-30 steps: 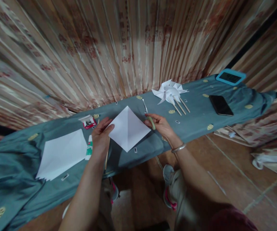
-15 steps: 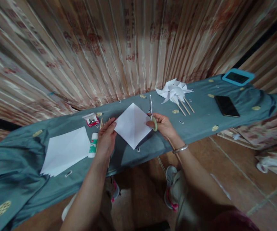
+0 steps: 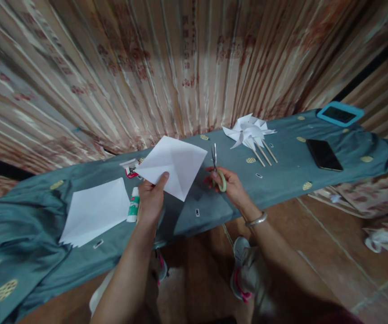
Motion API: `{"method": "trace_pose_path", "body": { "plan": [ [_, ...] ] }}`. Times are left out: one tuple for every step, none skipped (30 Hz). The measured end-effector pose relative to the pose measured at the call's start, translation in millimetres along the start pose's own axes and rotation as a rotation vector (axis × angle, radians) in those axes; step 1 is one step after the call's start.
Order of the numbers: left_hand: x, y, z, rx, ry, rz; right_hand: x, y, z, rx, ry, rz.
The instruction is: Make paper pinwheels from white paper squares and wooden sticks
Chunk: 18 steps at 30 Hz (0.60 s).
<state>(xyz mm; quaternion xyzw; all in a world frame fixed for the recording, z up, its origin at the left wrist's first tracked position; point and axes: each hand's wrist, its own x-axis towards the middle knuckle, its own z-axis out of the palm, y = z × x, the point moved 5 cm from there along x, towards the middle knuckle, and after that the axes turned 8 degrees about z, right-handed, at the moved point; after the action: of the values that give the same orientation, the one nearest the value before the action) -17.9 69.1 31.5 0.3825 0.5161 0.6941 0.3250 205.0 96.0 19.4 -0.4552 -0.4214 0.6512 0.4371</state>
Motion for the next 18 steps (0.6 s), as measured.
{"method": "trace_pose_path", "body": {
  "plan": [
    [3,3,-3.1,-0.023,0.05,0.002,-5,3,5,-0.017,-0.036,0.014],
    [6,6,-5.4,-0.041,0.083,0.009,-11,6,10,-0.029,-0.077,0.025],
    [8,9,-7.5,-0.045,0.106,0.022,-17,9,17,-0.046,-0.129,0.033],
    [10,12,-9.7,-0.042,0.122,0.038,-23,13,24,-0.064,-0.187,0.05],
    [12,14,-12.1,-0.032,0.134,0.054,-30,17,31,-0.09,-0.248,0.073],
    [14,15,-14.9,-0.02,0.147,0.07,-36,22,39,-0.12,-0.33,0.117],
    [16,16,-17.7,-0.006,0.159,0.085,-42,27,45,-0.146,-0.393,0.164],
    [17,17,-20.5,0.006,0.168,0.096,-47,33,51,-0.165,-0.445,0.206],
    [18,17,-22.8,0.02,0.175,0.107,-51,38,57,-0.182,-0.484,0.243],
    [19,17,-24.4,0.035,0.177,0.117,-53,42,61,-0.194,-0.505,0.268],
    [20,17,-25.4,0.05,0.176,0.126,-55,46,64,-0.205,-0.517,0.283],
    [20,17,-25.7,0.062,0.175,0.132,-55,49,67,-0.215,-0.523,0.293],
    [20,17,-25.5,0.072,0.173,0.138,-56,51,69,-0.223,-0.527,0.3],
    [19,18,-24.7,0.078,0.17,0.143,-56,53,71,-0.228,-0.529,0.307],
    [19,18,-23.6,0.079,0.165,0.148,-55,54,73,-0.225,-0.533,0.315],
    [19,18,-22.2,0.073,0.159,0.152,-55,54,74,-0.214,-0.536,0.322],
    [18,18,-20.6,0.062,0.151,0.153,-54,54,76,-0.198,-0.536,0.324],
    [17,17,-19.0,0.047,0.141,0.152,-54,54,76,-0.18,-0.532,0.322]
  ]
}}
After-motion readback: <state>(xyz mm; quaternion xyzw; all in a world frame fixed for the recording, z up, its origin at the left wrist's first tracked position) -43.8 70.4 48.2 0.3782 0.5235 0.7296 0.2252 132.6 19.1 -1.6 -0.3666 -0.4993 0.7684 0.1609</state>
